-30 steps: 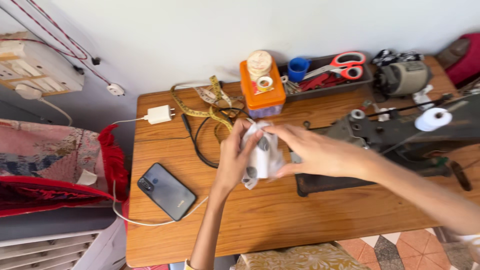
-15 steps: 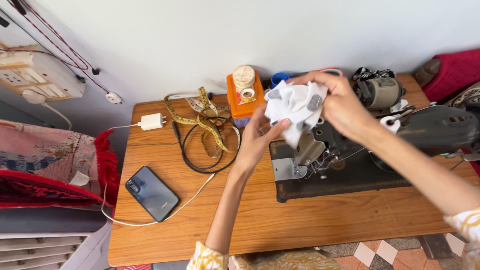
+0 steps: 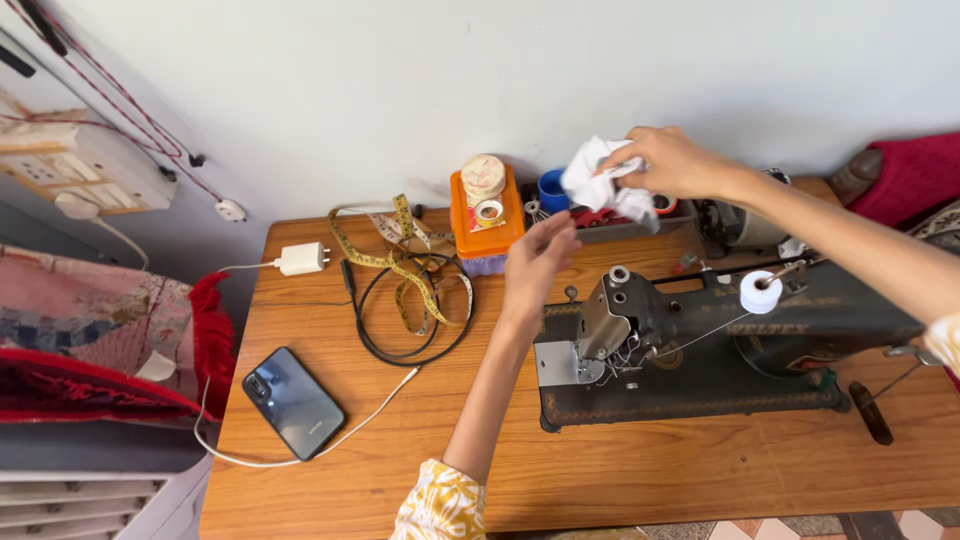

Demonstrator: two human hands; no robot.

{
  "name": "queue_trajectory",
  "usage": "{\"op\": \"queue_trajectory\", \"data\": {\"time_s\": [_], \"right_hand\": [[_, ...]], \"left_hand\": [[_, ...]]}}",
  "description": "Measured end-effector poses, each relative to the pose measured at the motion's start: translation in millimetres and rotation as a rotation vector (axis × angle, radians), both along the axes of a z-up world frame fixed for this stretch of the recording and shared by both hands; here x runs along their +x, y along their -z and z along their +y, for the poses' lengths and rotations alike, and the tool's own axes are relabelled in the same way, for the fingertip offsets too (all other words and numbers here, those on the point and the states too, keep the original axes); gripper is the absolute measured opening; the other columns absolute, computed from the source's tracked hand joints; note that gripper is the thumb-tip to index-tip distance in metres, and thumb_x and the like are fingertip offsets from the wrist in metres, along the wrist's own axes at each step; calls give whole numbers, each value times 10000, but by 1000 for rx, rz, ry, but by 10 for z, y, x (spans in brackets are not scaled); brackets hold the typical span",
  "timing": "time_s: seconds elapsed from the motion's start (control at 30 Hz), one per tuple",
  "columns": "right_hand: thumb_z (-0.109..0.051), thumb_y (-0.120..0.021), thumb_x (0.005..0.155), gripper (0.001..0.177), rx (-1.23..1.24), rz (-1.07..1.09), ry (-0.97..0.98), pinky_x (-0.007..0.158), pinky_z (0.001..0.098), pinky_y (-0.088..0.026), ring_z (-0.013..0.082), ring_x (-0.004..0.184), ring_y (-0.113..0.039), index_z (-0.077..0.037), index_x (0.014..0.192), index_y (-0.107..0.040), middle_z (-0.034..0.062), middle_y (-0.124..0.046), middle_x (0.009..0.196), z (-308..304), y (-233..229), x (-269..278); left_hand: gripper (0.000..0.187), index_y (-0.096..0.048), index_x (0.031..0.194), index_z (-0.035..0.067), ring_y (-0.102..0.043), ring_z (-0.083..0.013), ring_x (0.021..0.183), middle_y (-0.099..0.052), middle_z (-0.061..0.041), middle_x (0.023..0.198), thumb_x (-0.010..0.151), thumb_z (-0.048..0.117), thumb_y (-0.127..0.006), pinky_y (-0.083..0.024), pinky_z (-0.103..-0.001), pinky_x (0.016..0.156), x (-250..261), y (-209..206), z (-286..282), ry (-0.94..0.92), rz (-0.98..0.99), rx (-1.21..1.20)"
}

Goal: The person tidies a sewing table: they close an orange plastic container, place scissors and small items into a tray, hang a measuring tape and headbands on a wall hook, coil a cable, plug in a charger, and fold a red-fringed cloth runner, setting it on top of an air cooler.

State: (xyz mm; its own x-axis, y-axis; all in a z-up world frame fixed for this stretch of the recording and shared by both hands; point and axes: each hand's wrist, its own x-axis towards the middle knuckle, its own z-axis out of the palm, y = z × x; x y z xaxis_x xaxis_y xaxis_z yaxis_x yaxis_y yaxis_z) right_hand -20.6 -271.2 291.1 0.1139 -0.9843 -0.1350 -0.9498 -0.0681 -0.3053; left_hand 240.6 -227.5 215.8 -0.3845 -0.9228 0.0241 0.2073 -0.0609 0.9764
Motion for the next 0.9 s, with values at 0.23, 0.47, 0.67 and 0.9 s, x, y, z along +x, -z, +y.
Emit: {"op": "queue_trajectory", "data": {"time_s": [0.23, 0.47, 0.67, 0.9], "right_hand": [[-156, -714, 839, 695, 81, 245, -171, 1132, 470, -421, 464, 1321, -464, -256, 1496, -511, 270, -366, 1470, -791, 1481, -750], [-456, -768, 836, 951, 387, 364, -200, 1182, 570, -348, 487, 1472, -276, -295, 1617, -251, 307, -180, 1617, -942, 1842, -725], [-374, -645, 940, 757, 297, 367, -226, 1070, 465, -523, 364, 1215, -680, -261, 1617, -325, 170, -716, 1309, -751, 968, 23], [-387, -621, 926, 605, 409, 148, -515, 977, 389, -577, 248, 1100, -735, -233, 1492, -471, 96, -740, 1241, -257, 197, 1166]], "left_hand": [[364, -695, 1287, 52, -716, -115, 942, -753, -34, 1150, 993, 237, -591, -523, -260, 795, 400, 385, 88, -58, -83, 137], [334, -714, 1235, 65, -724, -122, 916, -762, -18, 1108, 971, 238, -605, -544, -262, 776, 741, 719, 14, -156, -164, 198], [532, -619, 1313, 15, -639, -308, 1169, -649, -179, 1295, 849, 234, -760, -504, -401, 1005, 1164, 1427, -535, -644, -513, -92], [1177, -191, 1543, -52, -285, -522, 1418, -419, -308, 1480, 773, 402, -957, -305, -487, 1172, 1632, 1892, -1091, -621, -628, 198]]}}
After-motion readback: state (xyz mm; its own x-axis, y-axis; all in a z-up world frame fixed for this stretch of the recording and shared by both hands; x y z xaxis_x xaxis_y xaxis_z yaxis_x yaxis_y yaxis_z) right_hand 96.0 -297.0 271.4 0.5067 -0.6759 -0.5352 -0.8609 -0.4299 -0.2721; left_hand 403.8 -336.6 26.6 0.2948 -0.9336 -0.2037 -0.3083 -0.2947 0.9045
